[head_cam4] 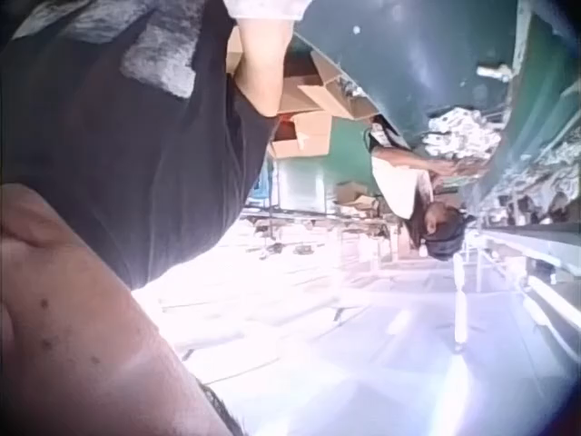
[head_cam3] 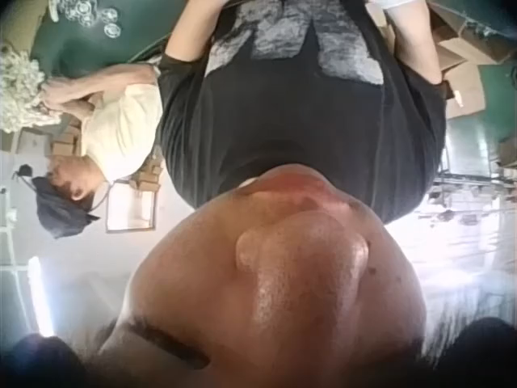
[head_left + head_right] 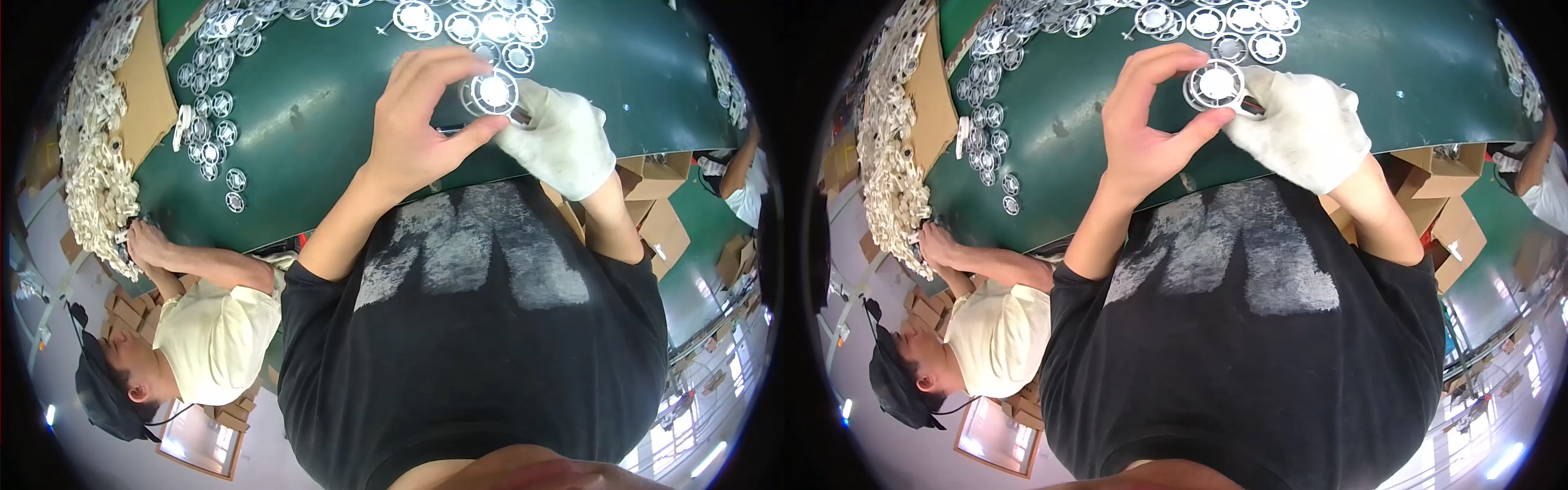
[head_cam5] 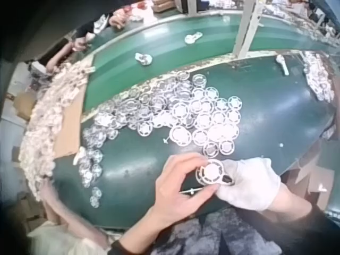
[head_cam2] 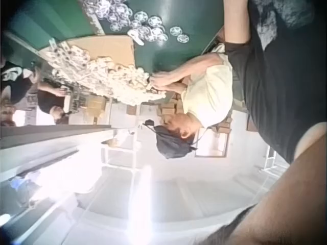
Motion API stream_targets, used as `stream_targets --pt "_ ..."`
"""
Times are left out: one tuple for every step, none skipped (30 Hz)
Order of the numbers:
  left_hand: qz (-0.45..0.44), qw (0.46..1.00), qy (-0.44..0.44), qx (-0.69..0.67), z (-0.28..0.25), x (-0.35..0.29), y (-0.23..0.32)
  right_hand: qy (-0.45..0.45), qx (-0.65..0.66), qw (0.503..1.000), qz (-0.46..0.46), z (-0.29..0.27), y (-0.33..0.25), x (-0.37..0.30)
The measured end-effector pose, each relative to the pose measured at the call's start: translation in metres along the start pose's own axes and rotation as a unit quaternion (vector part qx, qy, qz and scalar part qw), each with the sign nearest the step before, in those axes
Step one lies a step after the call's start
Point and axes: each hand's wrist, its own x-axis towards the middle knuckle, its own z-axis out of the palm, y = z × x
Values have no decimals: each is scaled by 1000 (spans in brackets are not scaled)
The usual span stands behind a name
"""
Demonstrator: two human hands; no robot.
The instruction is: The person assembles small circular components by fitting plastic rings and metal rings together by hand, while wearing a protective glove.
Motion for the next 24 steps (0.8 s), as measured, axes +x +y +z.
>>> stream_targets --pt "-6 999 9 34 -1 -2 3 5 -43 998 -35 0 -2 1" --pt "-11 998 17 67 -3 -3 7 10 -85 994 -70 0 -4 2" --pt "-1 996 10 90 -11 -4 6 27 -67 993 -95 4 -8 4" --pt "-2 996 10 92 -19 -5 5 26 -66 993 -97 7 -13 7" --pt "-6 994 0 107 -26 -6 5 31 -68 991 -110 9 -17 9" --pt "-12 992 -5 124 -31 -8 7 32 -72 989 -127 10 -20 10" --pt "-15 992 -1 126 -35 -8 7 28 -73 988 -131 11 -23 11" --pt "-7 995 5 101 -39 -9 7 40 -73 988 -129 12 -24 12" --pt "2 997 10 76 -41 -9 5 53 -74 988 -126 14 -25 12" --pt "24 995 22 98 -42 -10 3 58 -86 987 -121 15 -27 14" --pt "23 995 24 98 -42 -12 3 56 -87 987 -122 15 -28 14" --pt "5 996 32 80 -41 -14 3 55 -96 985 -130 14 -30 15" --pt "-13 997 39 62 -40 -15 3 53 -106 983 -137 13 -31 15" --pt "-14 997 40 61 -41 -16 2 53 -107 983 -137 12 -32 16" --pt "-5 998 35 57 -43 -16 0 36 -111 985 -128 13 -32 17" --pt "4 998 30 54 -44 -16 -1 20 -115 986 -118 13 -33 18" --pt "4 998 30 53 -43 -16 -1 20 -115 986 -117 13 -32 17" --pt "-4 998 29 47 -43 -16 0 15 -117 985 -126 13 -32 17" --pt "-11 999 28 41 -43 -16 0 9 -118 984 -135 13 -32 17" --pt "-12 999 29 40 -43 -16 1 9 -118 984 -134 13 -32 17" --pt "-39 998 9 38 -44 -15 2 10 -117 984 -130 13 -32 16" --pt "-66 997 -10 37 -45 -15 2 11 -116 985 -126 13 -32 16" --pt "-66 997 -10 36 -45 -15 2 11 -116 985 -126 14 -31 16" --pt "-61 998 -10 34 -45 -16 1 14 -113 985 -128 15 -30 15"
